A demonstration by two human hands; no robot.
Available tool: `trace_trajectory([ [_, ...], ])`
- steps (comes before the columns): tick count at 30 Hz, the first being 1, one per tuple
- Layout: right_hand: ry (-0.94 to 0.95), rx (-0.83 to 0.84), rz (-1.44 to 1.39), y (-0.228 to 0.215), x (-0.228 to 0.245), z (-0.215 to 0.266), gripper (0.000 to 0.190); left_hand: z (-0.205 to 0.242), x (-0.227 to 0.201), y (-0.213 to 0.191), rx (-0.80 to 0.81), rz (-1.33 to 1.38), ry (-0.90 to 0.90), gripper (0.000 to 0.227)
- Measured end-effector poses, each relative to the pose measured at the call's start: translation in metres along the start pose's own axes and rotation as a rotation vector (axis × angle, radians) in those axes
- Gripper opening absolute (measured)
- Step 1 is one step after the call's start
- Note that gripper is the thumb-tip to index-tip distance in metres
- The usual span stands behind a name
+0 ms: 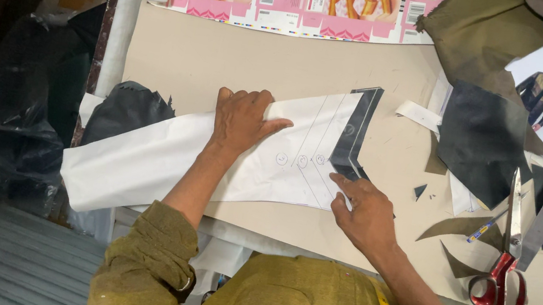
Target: The person uses shears to cut a dark fabric piece along a marked line, then places a paper pattern on a white fabric and traces its outline with a pencil. The person continues to cut the white fabric along the traced lines and marks additional sections on the dark fabric.
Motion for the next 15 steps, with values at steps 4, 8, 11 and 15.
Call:
trace_trajectory([
  [4,0.009,0.008,-0.013,-0.0004,-0.0010,-0.0006,0.043,-0.0023,-0.0004,0.0008,0.005,-0.019,0.001,0.059],
  [8,-0.008,-0.009,-0.011,-0.0015,-0.0015,-0.0005,0.043,-0.0025,0.0007,0.0019,0.016,-0.002,-0.005,0.059],
  [11,0.013,0.012,-0.008,-0.0004,-0.0029,-0.0016,0.044,-0.0024,0.0018,0.0030,0.042,0.019,-0.023,0.059],
  [15,0.034,0.022,-0.023,-0.0005,-0.0049,-0.0010,0.045,-0.0059,-0.0006,-0.0002,0.072,0.016,-0.042,0.059],
])
Point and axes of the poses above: each hand's wrist, its own z-axis away from the middle knuckle, its own y-axis out of the palm, x = y × z, the point moved 6 cm from there along -z, towards the middle knuckle, and after that the axes turned 8 degrees about y, right-handed, at the moved point
